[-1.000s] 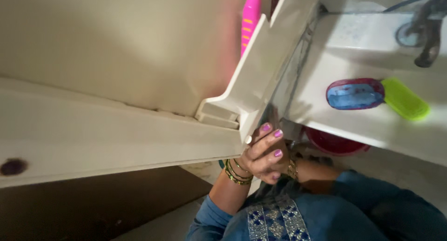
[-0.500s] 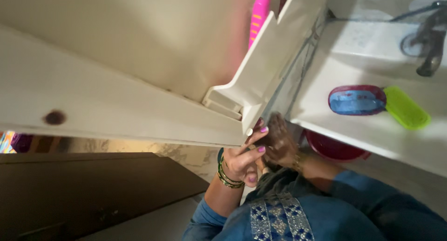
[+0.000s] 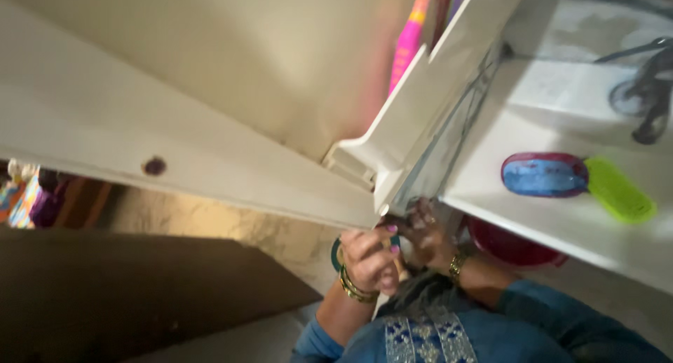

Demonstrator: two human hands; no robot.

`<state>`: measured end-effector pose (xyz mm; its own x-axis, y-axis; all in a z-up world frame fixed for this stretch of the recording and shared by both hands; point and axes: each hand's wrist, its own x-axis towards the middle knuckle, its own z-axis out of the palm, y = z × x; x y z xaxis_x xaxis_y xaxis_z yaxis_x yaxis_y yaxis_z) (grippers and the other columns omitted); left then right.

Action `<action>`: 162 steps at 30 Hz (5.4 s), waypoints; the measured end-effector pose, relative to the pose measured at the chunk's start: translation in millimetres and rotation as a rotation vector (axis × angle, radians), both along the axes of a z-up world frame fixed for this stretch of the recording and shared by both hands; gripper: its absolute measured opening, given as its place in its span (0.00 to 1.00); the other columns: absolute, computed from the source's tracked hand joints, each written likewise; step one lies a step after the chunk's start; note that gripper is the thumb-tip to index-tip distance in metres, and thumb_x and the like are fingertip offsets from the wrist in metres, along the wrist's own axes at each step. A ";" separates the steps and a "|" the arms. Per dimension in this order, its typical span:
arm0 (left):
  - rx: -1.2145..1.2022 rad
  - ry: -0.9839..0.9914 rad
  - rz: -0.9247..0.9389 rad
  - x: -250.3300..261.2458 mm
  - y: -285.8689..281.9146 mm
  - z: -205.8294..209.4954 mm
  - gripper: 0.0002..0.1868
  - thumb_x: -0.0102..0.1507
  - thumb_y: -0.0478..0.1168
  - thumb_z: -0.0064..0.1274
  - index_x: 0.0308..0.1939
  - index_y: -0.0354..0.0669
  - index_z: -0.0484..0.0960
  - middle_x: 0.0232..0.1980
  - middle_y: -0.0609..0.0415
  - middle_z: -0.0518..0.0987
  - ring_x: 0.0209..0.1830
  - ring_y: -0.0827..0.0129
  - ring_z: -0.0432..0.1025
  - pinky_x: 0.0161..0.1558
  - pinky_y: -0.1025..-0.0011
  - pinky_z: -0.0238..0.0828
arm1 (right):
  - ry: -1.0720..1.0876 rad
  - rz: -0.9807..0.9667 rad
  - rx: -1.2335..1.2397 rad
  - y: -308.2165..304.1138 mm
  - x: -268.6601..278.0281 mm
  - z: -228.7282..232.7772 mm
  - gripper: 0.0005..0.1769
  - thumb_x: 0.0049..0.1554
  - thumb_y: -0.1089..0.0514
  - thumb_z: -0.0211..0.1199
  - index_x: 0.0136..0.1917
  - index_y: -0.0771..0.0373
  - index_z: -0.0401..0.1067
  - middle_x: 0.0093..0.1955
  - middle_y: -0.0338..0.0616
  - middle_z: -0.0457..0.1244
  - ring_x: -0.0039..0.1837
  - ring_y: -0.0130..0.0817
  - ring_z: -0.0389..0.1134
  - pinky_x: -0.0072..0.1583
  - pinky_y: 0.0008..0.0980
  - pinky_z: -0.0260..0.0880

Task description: The person cleans a bathroom sink and faucet by hand using a sponge and a cloth, then rinses the area with water.

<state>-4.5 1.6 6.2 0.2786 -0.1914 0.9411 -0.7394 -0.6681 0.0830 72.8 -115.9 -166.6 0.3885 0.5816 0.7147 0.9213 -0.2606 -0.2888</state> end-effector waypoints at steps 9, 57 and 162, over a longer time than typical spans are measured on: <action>0.285 0.103 0.019 34.4 -9.0 -29.3 0.24 0.74 0.56 0.37 0.54 0.42 0.80 0.59 0.40 0.82 0.68 0.39 0.67 0.78 0.48 0.38 | 0.152 0.002 0.237 3.2 -17.7 -3.5 0.30 0.59 0.47 0.53 0.72 0.57 0.61 0.76 0.60 0.52 0.80 0.59 0.47 0.77 0.63 0.42; 0.364 -0.057 0.390 59.7 -32.2 -36.5 0.15 0.69 0.51 0.46 0.42 0.51 0.86 0.50 0.57 0.87 0.59 0.63 0.77 0.81 0.60 0.31 | 0.598 -0.363 -0.059 -47.6 140.6 -41.4 0.38 0.62 0.57 0.48 0.80 0.81 0.46 0.80 0.68 0.43 0.83 0.60 0.39 0.78 0.65 0.20; 0.019 0.632 0.377 291.2 -195.4 -108.8 0.43 0.48 0.40 0.71 0.65 0.36 0.70 0.68 0.34 0.69 0.70 0.42 0.61 0.67 0.53 0.61 | 0.137 -0.664 -0.730 -372.5 9.6 24.4 0.19 0.49 0.60 0.64 0.55 0.60 0.77 0.59 0.50 0.71 0.61 0.47 0.73 0.61 0.56 0.70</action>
